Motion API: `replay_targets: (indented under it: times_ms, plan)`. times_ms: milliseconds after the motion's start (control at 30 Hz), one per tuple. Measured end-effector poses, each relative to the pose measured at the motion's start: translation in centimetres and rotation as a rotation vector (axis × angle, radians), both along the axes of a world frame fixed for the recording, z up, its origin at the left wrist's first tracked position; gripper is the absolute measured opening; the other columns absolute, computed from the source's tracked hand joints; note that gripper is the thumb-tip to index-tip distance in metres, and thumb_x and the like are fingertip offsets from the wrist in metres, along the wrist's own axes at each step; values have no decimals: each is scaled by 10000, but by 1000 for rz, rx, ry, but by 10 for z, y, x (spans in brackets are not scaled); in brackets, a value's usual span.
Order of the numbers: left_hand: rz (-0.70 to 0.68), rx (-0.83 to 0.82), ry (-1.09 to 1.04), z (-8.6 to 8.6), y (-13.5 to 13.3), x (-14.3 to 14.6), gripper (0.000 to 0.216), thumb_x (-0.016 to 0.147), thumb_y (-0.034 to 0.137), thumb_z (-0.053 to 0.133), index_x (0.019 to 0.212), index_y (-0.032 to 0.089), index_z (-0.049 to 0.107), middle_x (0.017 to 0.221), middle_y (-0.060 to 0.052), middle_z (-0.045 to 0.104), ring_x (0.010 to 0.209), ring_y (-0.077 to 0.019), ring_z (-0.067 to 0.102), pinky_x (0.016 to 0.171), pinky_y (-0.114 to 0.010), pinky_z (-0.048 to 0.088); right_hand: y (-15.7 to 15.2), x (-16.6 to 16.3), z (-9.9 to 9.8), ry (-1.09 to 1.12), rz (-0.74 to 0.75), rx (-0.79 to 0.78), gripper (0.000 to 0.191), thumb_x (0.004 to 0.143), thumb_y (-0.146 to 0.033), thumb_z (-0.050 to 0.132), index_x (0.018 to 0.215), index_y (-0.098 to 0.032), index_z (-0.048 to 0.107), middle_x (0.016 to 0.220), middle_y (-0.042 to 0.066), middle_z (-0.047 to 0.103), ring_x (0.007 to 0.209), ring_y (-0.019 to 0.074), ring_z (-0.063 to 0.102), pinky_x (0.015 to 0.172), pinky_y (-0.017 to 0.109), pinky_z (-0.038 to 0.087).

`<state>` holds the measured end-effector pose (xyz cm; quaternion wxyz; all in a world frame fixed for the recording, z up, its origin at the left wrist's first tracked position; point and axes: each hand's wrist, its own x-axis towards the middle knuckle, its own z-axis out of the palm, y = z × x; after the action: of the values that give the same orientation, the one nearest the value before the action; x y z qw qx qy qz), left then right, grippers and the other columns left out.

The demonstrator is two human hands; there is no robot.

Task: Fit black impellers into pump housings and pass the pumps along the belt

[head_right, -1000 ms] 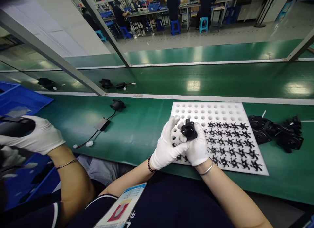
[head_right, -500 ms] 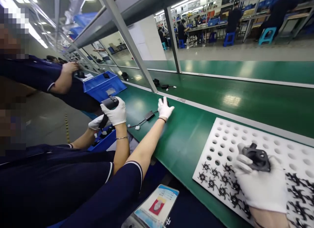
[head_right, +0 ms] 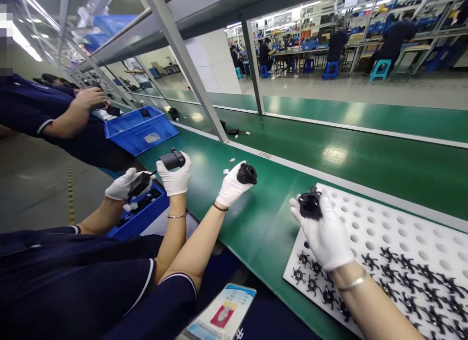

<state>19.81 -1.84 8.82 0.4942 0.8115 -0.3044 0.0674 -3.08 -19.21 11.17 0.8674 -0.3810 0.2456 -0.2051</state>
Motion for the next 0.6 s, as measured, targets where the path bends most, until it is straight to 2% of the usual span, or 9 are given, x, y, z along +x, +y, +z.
replay_targets:
  times_ms: [67,167,300,367,400,433,500,533,600]
  plan:
    - [-30,-5,-41,-13,-12,-26,669,601,246,829,1212,117,588,1223,-154,680,1176,-279,646,1117,-433,466,14,23,1,-49,-28,-26,356,889,-570,607,1046,-252,622,1133,66,681,1079,244,686,979,478,575]
    - [-89,-28,-94,-13,-14,-66,638,614,315,856,1178,155,605,1205,-141,689,1151,-289,659,1089,-443,494,28,39,-3,-132,-43,-219,401,905,-566,594,1173,-268,574,1170,45,638,1063,201,676,985,463,564]
    - [-220,-61,-52,0,-25,-102,672,616,282,863,1221,165,596,1202,-121,690,1125,-287,668,1051,-433,524,21,25,-6,-154,-111,-722,495,935,-517,576,1359,-279,484,1385,89,531,1235,216,585,1136,485,422]
    - [-315,-109,62,5,-35,-112,758,590,257,875,1277,160,571,1241,-123,674,1158,-295,651,1065,-438,512,10,11,-5,-172,-86,-1014,539,914,-503,615,1380,-262,493,1448,112,493,1359,246,477,1213,508,294]
    - [-366,-153,147,8,-39,-115,798,581,261,881,1302,161,555,1266,-125,662,1180,-297,639,1071,-441,506,4,4,-6,-180,-51,-1099,591,899,-512,630,1409,-258,474,1495,120,450,1419,258,404,1234,518,235]
    - [-412,-210,241,12,-44,-117,823,577,275,887,1316,166,543,1284,-128,653,1195,-296,631,1071,-443,504,-1,-2,-6,-181,-12,-1122,662,885,-531,640,1451,-257,431,1543,124,389,1465,267,330,1241,529,199]
    - [-491,-358,414,24,-51,-119,827,572,320,896,1305,180,542,1285,-131,651,1183,-295,635,1043,-445,518,-7,-11,-9,-139,67,-1016,836,843,-564,671,1527,-262,298,1595,142,291,1491,285,275,1214,561,236]
    - [-529,-442,485,33,-54,-120,805,584,352,890,1294,192,546,1283,-127,652,1158,-293,645,1020,-443,530,-8,-13,-12,-95,113,-934,914,807,-559,711,1541,-265,252,1583,159,305,1462,297,333,1170,568,317]
    - [-613,-593,578,59,-62,-124,722,643,427,847,1275,226,560,1288,-113,649,1081,-283,669,955,-433,556,-3,-17,-14,-18,261,-808,993,687,-483,824,1505,-261,306,1439,169,489,1254,297,568,992,525,512]
